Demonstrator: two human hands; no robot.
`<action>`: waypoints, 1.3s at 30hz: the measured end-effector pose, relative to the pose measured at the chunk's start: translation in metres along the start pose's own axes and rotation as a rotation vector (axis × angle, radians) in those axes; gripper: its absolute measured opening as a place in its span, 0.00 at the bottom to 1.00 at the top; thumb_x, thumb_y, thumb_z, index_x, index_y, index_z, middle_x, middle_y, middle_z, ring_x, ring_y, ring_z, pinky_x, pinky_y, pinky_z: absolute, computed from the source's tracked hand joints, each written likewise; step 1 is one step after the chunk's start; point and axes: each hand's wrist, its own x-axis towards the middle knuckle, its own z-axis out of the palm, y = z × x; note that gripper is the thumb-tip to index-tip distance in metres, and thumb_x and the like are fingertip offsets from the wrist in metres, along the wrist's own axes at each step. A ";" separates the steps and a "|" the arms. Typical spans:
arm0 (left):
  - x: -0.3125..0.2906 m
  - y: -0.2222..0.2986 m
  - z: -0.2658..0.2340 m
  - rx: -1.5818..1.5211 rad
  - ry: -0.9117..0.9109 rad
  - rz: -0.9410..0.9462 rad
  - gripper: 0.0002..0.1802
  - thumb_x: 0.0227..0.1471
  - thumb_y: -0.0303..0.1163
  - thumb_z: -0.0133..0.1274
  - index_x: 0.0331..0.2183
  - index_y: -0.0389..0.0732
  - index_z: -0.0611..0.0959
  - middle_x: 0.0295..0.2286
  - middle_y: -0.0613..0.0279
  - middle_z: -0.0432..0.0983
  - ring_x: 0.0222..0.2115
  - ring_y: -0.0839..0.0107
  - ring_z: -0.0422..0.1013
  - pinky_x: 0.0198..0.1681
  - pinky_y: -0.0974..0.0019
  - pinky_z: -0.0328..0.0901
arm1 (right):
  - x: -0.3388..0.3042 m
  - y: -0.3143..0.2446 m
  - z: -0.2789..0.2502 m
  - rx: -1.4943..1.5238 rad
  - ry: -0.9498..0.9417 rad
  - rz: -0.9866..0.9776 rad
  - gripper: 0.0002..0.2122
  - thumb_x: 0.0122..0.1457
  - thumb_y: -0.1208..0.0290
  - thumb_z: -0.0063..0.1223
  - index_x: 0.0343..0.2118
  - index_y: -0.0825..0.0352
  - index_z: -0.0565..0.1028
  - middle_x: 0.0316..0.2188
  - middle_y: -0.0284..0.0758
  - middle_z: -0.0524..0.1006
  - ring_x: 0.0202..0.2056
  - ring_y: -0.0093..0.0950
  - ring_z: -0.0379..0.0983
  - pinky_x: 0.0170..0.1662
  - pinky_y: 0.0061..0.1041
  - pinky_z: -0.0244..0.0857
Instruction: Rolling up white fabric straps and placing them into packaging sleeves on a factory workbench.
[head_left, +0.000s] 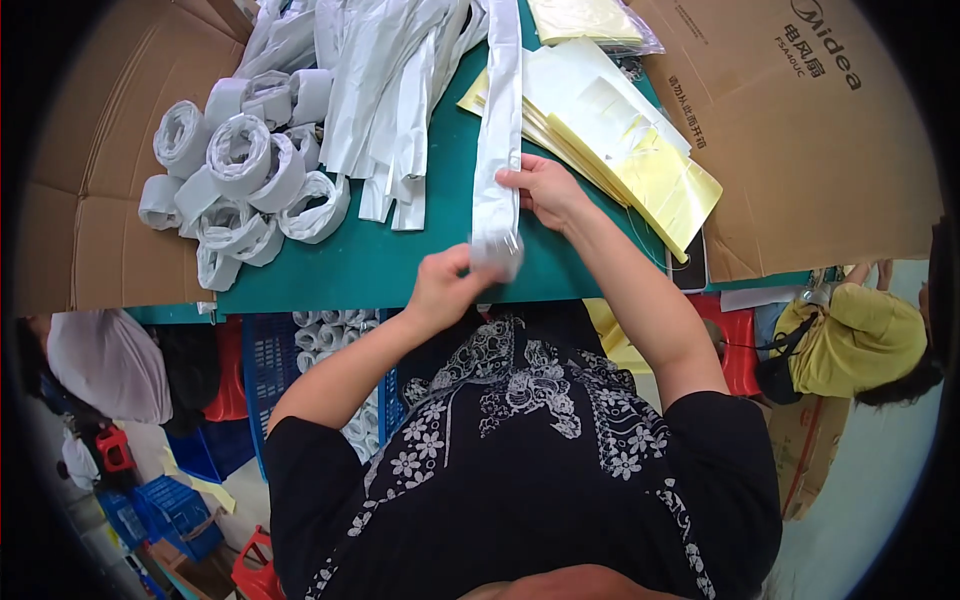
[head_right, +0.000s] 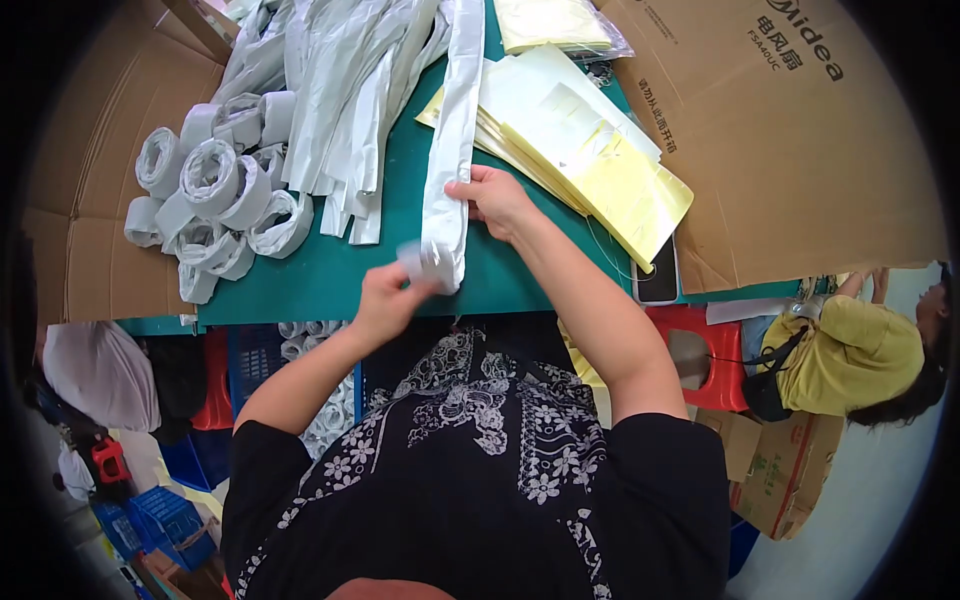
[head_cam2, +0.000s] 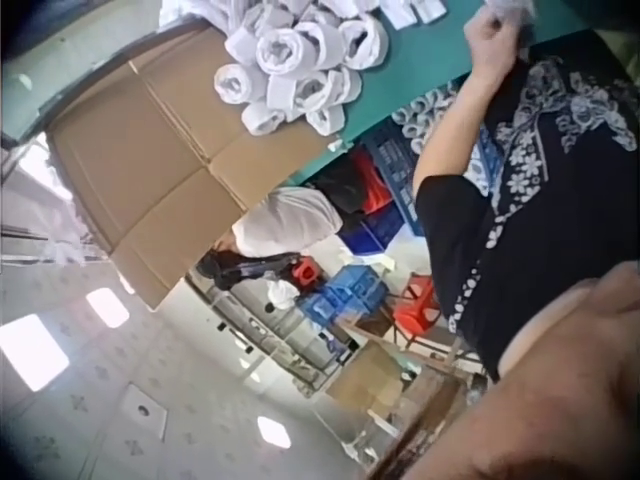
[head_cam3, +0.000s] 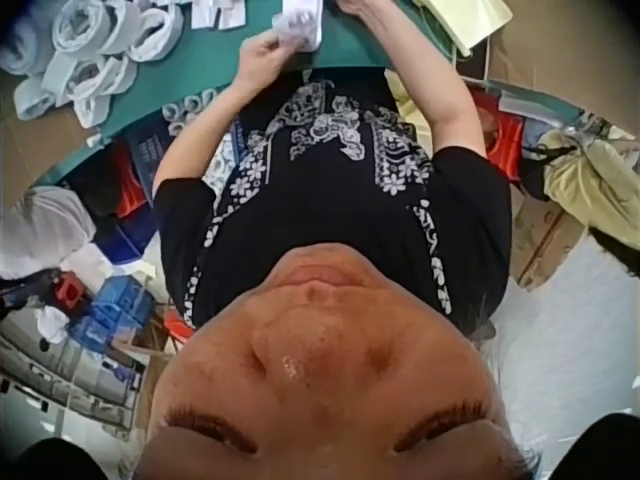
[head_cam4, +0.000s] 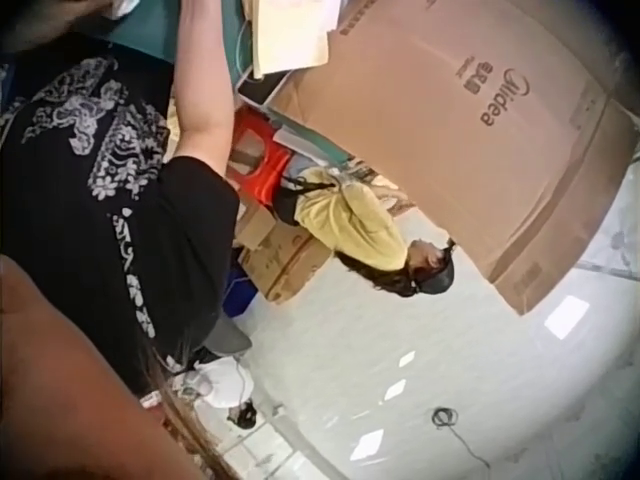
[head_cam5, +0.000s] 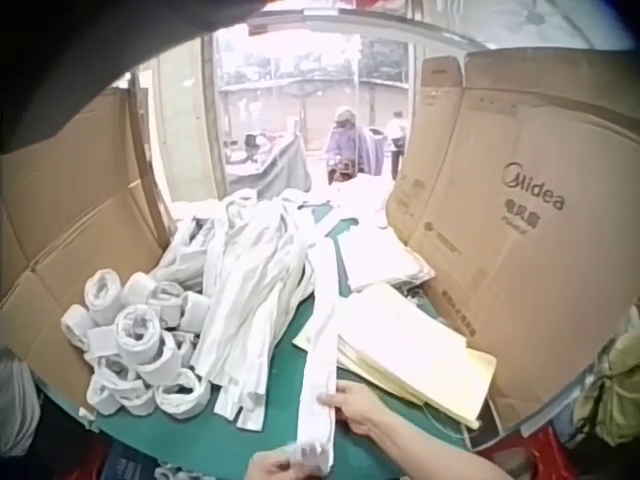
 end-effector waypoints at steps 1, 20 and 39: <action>0.005 -0.001 -0.001 -0.169 0.012 -0.307 0.11 0.49 0.34 0.53 0.29 0.34 0.81 0.26 0.64 0.77 0.27 0.76 0.72 0.29 0.68 0.67 | -0.004 0.002 0.002 0.000 -0.038 -0.067 0.10 0.53 0.76 0.52 0.39 0.69 0.73 0.35 0.34 0.76 0.34 0.24 0.74 0.39 0.25 0.69; 0.055 0.010 -0.005 -0.872 0.003 -0.879 0.18 0.56 0.41 0.44 0.40 0.37 0.75 0.33 0.61 0.75 0.31 0.71 0.73 0.36 0.65 0.67 | -0.056 0.027 -0.008 -0.657 -0.210 -0.348 0.11 0.49 0.66 0.59 0.27 0.70 0.76 0.17 0.25 0.72 0.20 0.13 0.62 0.22 0.18 0.58; 0.007 0.002 0.005 0.252 -0.168 0.578 0.08 0.39 0.25 0.57 0.29 0.39 0.81 0.26 0.59 0.77 0.26 0.59 0.74 0.30 0.65 0.68 | -0.079 0.042 -0.002 0.459 -0.233 0.063 0.20 0.56 0.75 0.42 0.52 0.68 0.60 0.47 0.37 0.69 0.46 0.28 0.69 0.50 0.29 0.64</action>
